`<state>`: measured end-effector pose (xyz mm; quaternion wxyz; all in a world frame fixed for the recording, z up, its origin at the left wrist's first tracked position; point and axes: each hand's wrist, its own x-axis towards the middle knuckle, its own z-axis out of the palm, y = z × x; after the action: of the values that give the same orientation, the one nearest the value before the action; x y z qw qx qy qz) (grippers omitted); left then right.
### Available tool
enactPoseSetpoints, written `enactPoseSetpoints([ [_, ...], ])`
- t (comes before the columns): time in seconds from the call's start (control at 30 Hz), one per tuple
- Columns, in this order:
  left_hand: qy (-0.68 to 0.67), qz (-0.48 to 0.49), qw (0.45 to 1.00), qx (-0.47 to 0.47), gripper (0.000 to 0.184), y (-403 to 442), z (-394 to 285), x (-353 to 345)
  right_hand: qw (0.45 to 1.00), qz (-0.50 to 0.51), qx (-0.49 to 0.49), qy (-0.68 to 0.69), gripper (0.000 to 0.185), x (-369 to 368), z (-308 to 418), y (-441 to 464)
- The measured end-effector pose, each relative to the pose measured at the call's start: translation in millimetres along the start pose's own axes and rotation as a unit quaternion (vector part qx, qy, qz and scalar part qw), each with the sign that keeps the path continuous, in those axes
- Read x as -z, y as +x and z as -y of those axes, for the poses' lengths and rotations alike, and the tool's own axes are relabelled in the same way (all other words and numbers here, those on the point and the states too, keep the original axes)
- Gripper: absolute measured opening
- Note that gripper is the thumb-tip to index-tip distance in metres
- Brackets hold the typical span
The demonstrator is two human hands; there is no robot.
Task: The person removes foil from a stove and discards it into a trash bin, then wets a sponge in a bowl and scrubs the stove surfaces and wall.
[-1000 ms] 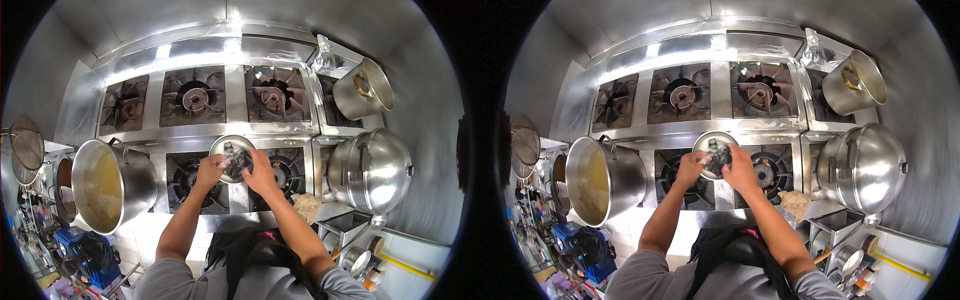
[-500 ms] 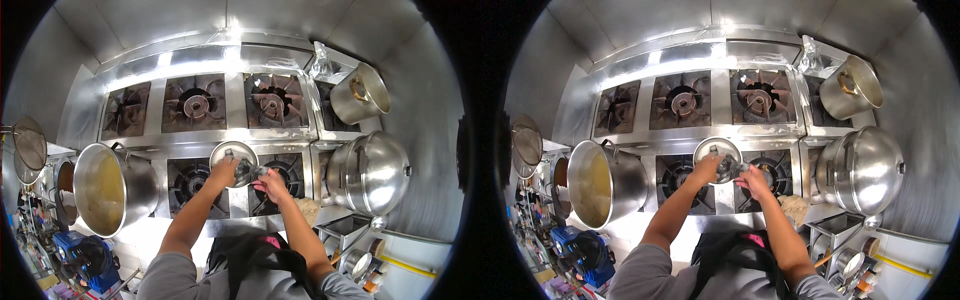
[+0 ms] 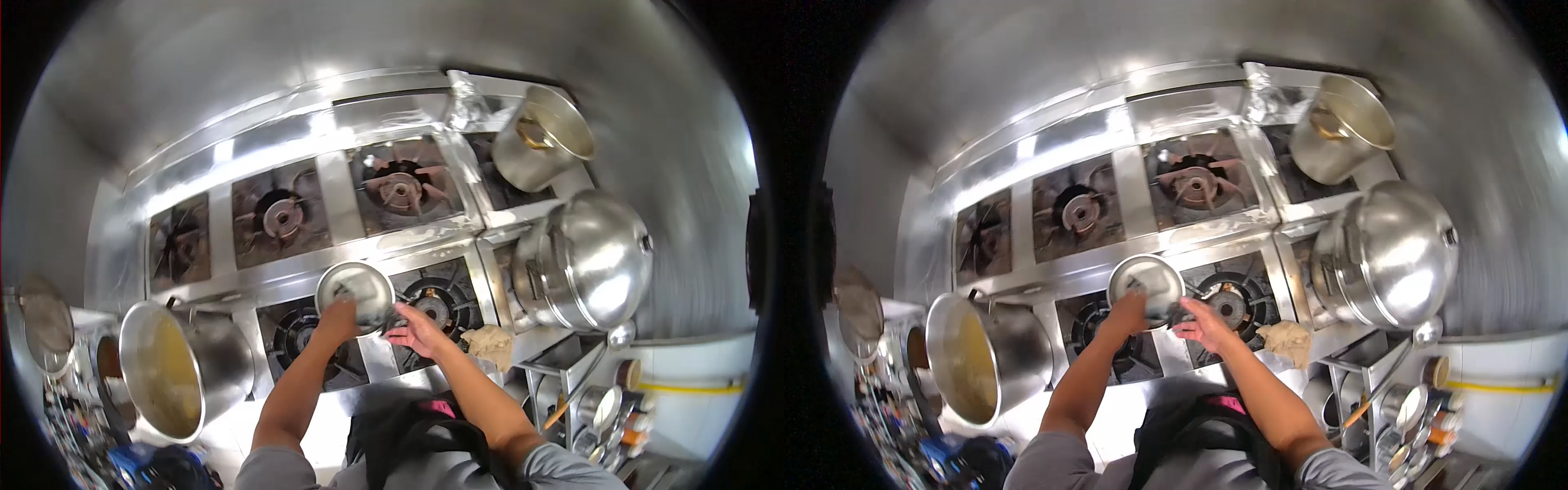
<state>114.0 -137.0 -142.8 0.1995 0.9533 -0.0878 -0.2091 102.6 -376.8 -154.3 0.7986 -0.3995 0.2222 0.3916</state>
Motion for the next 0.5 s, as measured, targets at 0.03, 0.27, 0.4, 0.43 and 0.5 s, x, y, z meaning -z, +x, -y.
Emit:
enactPoseSetpoints([
  [0.03, -0.033, 0.039, 0.998, -0.031, 0.071, 1, 3, 6, 1.000, 0.003, -0.009, -0.015, 0.055, -3, -3, 2],
  [0.27, -0.297, 0.269, 0.916, 0.016, 0.036, 54, 14, 21, 0.987, 0.138, 0.085, -0.021, 0.050, -23, 3, -10],
  [0.4, -0.282, 0.236, 0.929, 0.044, 0.042, 76, -56, 2, 0.988, 0.137, 0.073, 0.021, 0.074, -9, -34, 67],
  [0.43, -0.275, 0.226, 0.934, 0.034, 0.042, 83, -72, -3, 0.987, 0.115, 0.097, 0.061, 0.075, -12, -37, 81],
  [0.5, -0.263, 0.202, 0.943, 0.007, 0.042, 94, -103, -14, 0.984, 0.081, 0.131, 0.086, 0.064, -2, -39, 74],
])
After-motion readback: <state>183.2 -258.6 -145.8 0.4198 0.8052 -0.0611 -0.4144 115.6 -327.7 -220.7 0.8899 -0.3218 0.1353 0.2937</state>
